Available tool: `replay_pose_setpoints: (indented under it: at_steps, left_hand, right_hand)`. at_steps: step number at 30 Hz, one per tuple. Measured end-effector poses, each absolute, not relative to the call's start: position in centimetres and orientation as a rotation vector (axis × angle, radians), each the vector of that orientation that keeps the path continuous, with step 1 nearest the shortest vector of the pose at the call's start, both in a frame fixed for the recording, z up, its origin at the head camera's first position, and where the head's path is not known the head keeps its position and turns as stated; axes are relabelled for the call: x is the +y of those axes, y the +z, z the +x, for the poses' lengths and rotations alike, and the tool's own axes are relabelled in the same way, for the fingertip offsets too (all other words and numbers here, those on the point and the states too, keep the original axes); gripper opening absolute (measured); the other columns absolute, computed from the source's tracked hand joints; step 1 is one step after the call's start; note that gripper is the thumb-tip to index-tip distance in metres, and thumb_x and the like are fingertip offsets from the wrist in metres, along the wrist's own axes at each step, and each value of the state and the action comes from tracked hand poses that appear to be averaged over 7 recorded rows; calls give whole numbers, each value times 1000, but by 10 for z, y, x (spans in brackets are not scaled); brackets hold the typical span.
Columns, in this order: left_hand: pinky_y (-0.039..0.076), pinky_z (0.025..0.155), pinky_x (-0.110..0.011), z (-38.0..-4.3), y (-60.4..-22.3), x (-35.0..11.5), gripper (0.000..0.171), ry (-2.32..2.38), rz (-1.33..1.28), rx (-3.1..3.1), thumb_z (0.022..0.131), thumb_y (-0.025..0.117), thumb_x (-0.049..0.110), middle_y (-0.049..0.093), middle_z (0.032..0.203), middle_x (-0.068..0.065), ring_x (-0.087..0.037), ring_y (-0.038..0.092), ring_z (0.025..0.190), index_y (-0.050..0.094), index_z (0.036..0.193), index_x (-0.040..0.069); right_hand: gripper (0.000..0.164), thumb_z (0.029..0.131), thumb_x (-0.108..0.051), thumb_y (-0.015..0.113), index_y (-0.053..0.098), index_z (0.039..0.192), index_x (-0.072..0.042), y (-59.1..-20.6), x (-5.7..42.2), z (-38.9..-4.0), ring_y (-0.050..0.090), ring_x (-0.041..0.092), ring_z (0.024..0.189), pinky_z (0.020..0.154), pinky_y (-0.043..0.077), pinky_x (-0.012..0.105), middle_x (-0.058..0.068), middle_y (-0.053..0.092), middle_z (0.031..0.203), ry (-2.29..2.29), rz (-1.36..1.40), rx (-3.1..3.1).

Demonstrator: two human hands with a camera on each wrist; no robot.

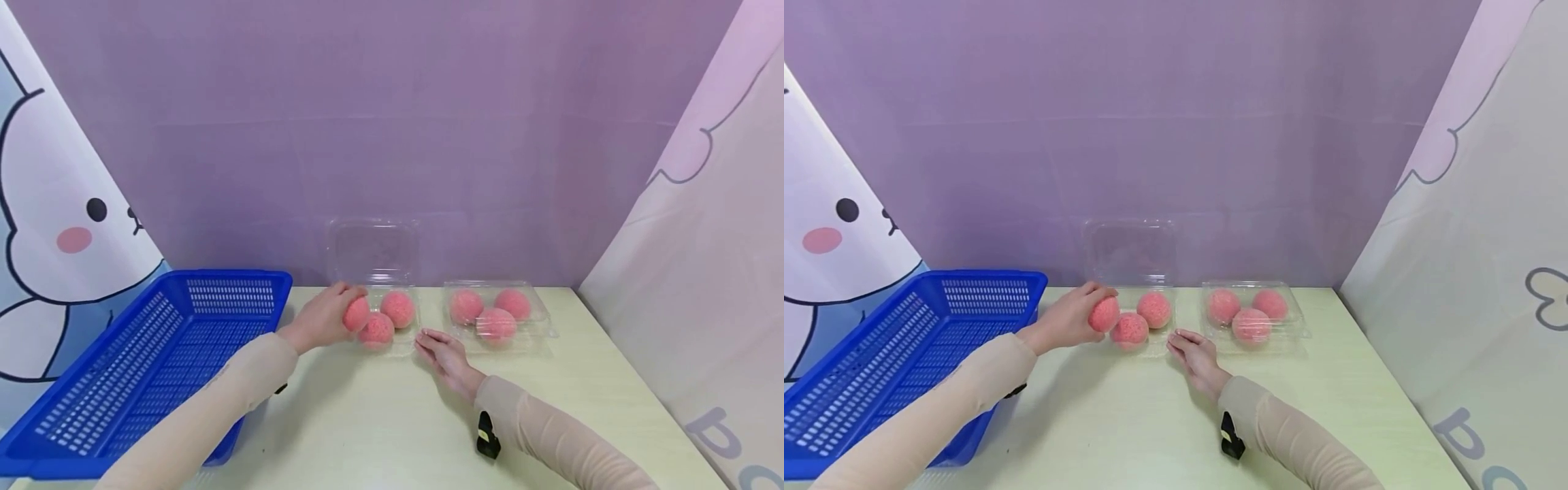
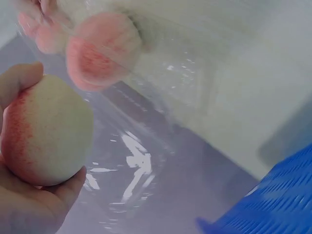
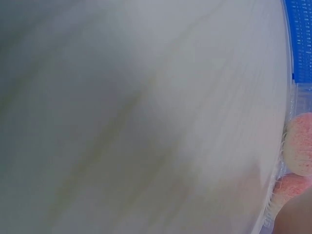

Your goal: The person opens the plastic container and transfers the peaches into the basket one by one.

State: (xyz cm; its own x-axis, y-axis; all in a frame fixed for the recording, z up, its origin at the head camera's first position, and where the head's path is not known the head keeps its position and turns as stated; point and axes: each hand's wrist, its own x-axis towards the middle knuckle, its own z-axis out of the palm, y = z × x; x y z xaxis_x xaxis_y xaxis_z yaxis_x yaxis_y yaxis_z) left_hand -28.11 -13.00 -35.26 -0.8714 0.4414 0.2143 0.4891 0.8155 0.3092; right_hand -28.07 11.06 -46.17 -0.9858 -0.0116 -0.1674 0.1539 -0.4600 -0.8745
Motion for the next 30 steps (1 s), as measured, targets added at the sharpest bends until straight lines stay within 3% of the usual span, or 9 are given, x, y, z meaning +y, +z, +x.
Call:
replay_pose_setpoints:
  at_steps: [5,15,25,30]
  left_hand:
    - [48,90,-45,-259,-344,-123,69,-508,-761,-2840,65,81,18,53,119,-6,-25,50,110,52,127,15]
    - [53,78,-43,-231,-322,-139,68,-455,-764,-2765,62,81,16,54,117,-7,-25,55,100,53,125,13]
    - [52,75,-51,-231,-310,-181,70,-379,-638,-2743,61,82,16,53,117,-12,-31,54,99,53,125,12]
    - [52,73,-55,-241,-315,-204,70,-365,-575,-2757,62,81,16,51,118,-15,-35,54,99,51,125,11]
  right_hand:
    - [34,86,7,53,46,118,17,-460,111,-281,65,19,92,82,52,23,12,65,96,-2596,212,1604]
    - [36,87,9,52,43,120,19,-460,111,-282,65,17,89,81,53,23,10,65,91,-2609,210,1592]
    - [33,88,9,50,43,118,19,-458,108,-280,65,11,79,80,53,22,8,65,90,-2584,213,1612]
    - [31,87,9,51,46,116,18,-460,107,-281,65,13,83,80,53,22,10,65,92,-2583,217,1626]
